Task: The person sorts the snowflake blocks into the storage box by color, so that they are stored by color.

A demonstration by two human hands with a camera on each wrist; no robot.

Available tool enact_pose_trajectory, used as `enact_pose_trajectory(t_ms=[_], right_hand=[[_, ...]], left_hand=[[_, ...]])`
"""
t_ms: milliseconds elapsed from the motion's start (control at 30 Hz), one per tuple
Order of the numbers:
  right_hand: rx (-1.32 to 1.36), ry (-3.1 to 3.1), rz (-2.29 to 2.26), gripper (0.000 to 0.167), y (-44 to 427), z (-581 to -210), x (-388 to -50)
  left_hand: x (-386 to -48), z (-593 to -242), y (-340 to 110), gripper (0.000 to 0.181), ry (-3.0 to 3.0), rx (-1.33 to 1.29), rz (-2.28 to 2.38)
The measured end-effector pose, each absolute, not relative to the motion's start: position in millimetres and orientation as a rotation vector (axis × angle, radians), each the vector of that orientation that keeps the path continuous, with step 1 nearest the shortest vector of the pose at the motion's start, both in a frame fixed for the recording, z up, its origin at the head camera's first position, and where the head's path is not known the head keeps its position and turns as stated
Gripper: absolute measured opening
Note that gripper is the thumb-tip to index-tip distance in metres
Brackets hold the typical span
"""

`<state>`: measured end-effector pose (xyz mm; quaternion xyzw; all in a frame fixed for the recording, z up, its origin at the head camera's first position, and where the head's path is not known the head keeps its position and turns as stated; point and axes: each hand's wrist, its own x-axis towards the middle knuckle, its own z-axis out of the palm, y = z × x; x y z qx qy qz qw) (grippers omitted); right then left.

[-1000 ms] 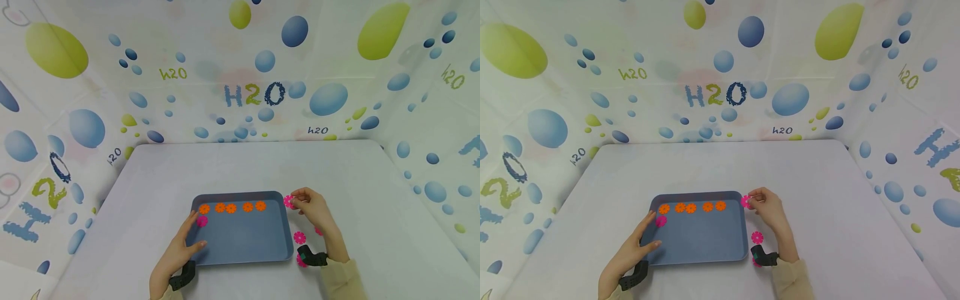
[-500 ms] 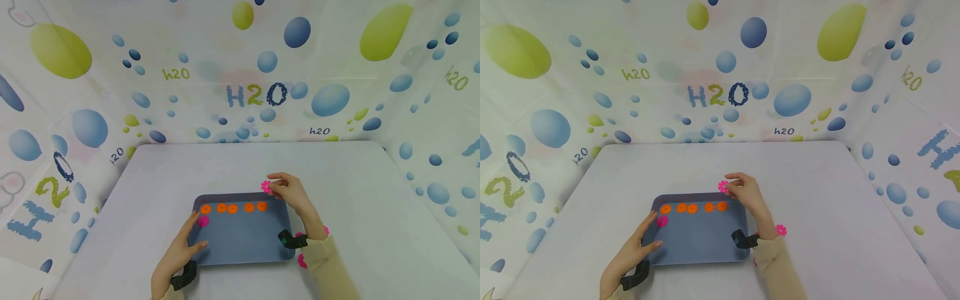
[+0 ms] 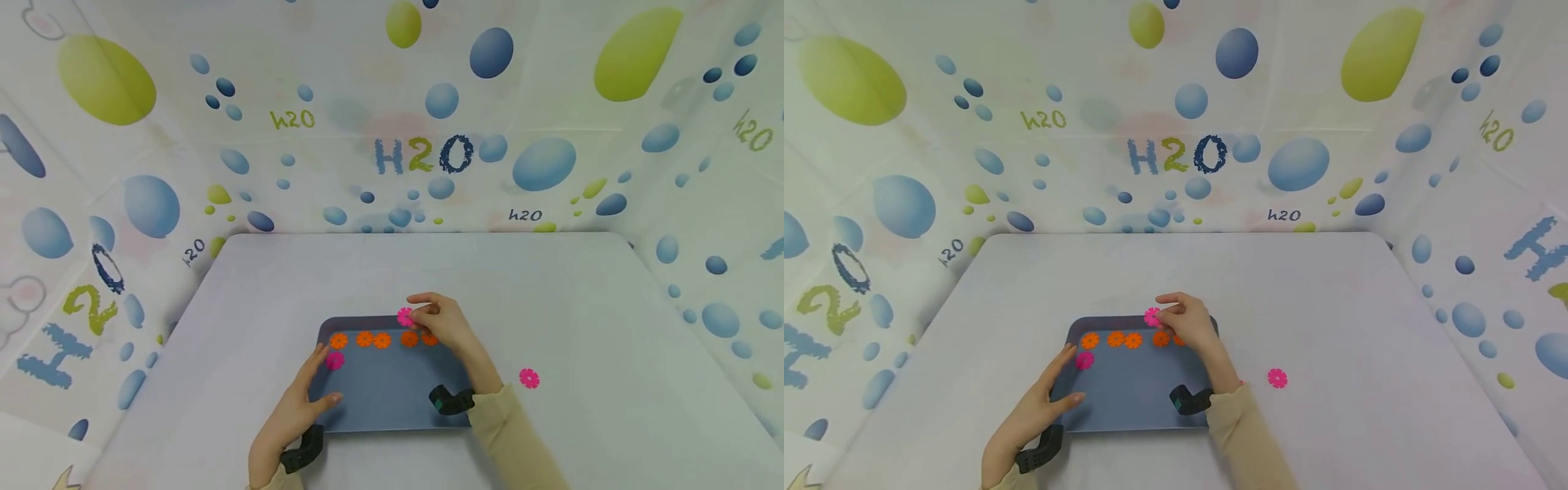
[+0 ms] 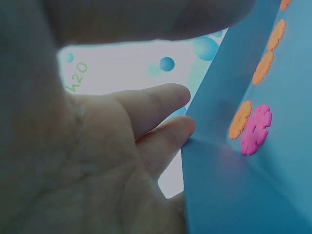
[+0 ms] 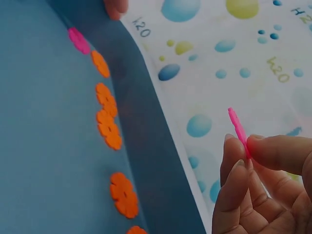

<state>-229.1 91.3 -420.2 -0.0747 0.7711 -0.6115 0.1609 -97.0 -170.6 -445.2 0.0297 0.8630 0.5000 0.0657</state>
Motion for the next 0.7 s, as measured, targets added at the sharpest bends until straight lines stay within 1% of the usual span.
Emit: enact_pose_trajectory(t_ms=[133, 400, 700], right_hand=[[-0.176, 2.204, -1.748, 0.033, 79.3, -422.7, -225.8], [-0.189, 2.241, -1.649, 0.029, 49.4, -435.4, -215.1], [-0.215, 2.218, -1.558, 0.018, 28.9, -447.2, -207.3]], left_hand=[[-96.5, -444.1, -170.0, 0.083, 2.606, 0.082, 1.505], [-95.5, -444.2, -169.5, 0.083, 2.606, 0.068, 1.492], [-95.7, -441.1, -169.6, 0.082, 2.582, 0.056, 1.492]])
